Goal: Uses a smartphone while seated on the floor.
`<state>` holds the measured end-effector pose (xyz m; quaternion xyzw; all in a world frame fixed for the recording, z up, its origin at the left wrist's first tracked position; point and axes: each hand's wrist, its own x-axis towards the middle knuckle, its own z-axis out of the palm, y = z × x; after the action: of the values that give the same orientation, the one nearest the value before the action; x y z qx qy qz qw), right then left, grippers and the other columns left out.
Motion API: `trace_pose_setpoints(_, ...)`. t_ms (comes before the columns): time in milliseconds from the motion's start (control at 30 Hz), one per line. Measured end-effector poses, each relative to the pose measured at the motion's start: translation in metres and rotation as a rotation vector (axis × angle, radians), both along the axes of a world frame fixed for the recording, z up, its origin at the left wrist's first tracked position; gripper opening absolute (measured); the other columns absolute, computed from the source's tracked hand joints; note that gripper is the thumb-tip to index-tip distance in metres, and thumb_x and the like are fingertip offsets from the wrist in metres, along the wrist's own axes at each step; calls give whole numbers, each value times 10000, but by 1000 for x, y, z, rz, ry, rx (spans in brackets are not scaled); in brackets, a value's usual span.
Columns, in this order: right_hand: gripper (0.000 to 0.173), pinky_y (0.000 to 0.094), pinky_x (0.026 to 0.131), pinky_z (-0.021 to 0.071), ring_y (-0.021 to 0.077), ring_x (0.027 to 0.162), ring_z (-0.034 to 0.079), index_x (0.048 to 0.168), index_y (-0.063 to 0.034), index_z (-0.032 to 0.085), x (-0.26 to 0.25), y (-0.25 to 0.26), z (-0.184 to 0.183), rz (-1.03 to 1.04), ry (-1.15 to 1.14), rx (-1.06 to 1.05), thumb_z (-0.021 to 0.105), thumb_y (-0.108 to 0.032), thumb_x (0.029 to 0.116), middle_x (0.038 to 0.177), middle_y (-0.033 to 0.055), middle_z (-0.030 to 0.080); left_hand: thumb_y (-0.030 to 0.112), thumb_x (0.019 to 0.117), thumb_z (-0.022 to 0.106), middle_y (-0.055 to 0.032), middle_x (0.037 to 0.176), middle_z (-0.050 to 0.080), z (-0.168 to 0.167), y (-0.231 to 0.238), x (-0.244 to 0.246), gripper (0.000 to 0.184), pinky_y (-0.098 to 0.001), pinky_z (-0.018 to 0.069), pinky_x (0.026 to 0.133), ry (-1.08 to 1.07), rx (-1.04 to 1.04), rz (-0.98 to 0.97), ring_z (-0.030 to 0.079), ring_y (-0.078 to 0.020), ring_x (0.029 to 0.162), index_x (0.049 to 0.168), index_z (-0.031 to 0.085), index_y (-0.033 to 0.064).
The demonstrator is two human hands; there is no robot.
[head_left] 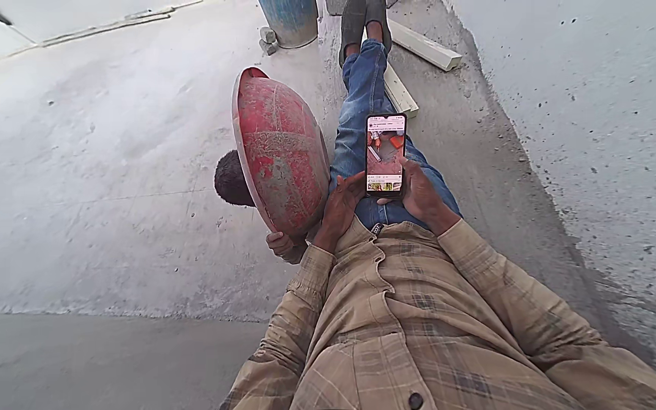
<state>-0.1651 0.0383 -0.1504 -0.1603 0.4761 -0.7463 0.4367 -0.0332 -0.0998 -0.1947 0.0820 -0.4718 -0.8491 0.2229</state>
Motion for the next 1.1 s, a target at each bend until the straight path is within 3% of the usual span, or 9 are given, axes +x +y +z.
trace_pose_setpoints(167,413,420,642,642,258,914,735,1396,-129,464,-1,4,1,-22,44,-3,381,-352,1058,1137,110,694,389,1104,159,-133,1257,676,0,4,-4,621,-379,481,1072,-24,12,-3,646,-194,1177,1295,586,-19)
trace_pose_setpoints(233,407,412,619,641,249,911,736,1397,-119,456,5,0,3,-30,71,20,344,-334,1069,1131,99,696,380,1103,166,-150,1273,658,1,2,3,629,-375,469,1081,-51,-6,9,636,-191,1180,1324,563,-54)
trace_pose_setpoints(333,373,395,588,637,217,888,744,1281,-102,524,8,-6,7,-47,116,25,288,-319,1092,1072,68,722,289,1112,150,-182,1246,657,8,1,3,592,-370,467,1079,-45,23,32,644,-197,1152,1292,564,-95)
trace_pose_setpoints(400,388,397,590,636,210,901,741,1268,-102,525,9,-4,6,-33,131,10,264,-324,1087,1077,57,722,253,1111,145,-179,1234,663,12,4,5,579,-369,470,1077,-29,23,25,647,-188,1149,1284,564,-105)
trace_pose_setpoints(600,462,361,569,626,167,897,740,1223,-127,566,13,-7,8,-15,162,9,194,-361,1082,1081,15,735,261,1118,131,-180,1283,646,18,1,8,587,-377,467,1090,0,21,9,638,-198,1187,1329,528,-116)
trace_pose_setpoints(867,480,392,594,633,204,907,742,1206,-103,565,11,-6,6,-8,156,-15,158,-327,1087,1079,57,734,258,1123,132,-183,1306,634,12,-1,6,584,-372,458,1099,-36,40,0,625,-195,1205,1326,538,-108)
trace_pose_setpoints(1100,415,409,627,635,250,919,734,1330,-83,485,8,-2,7,-59,92,17,257,-331,1087,1108,116,705,330,1112,146,-159,1294,650,-3,-1,0,607,-382,462,1099,-19,12,0,629,-204,1206,1323,557,-65)
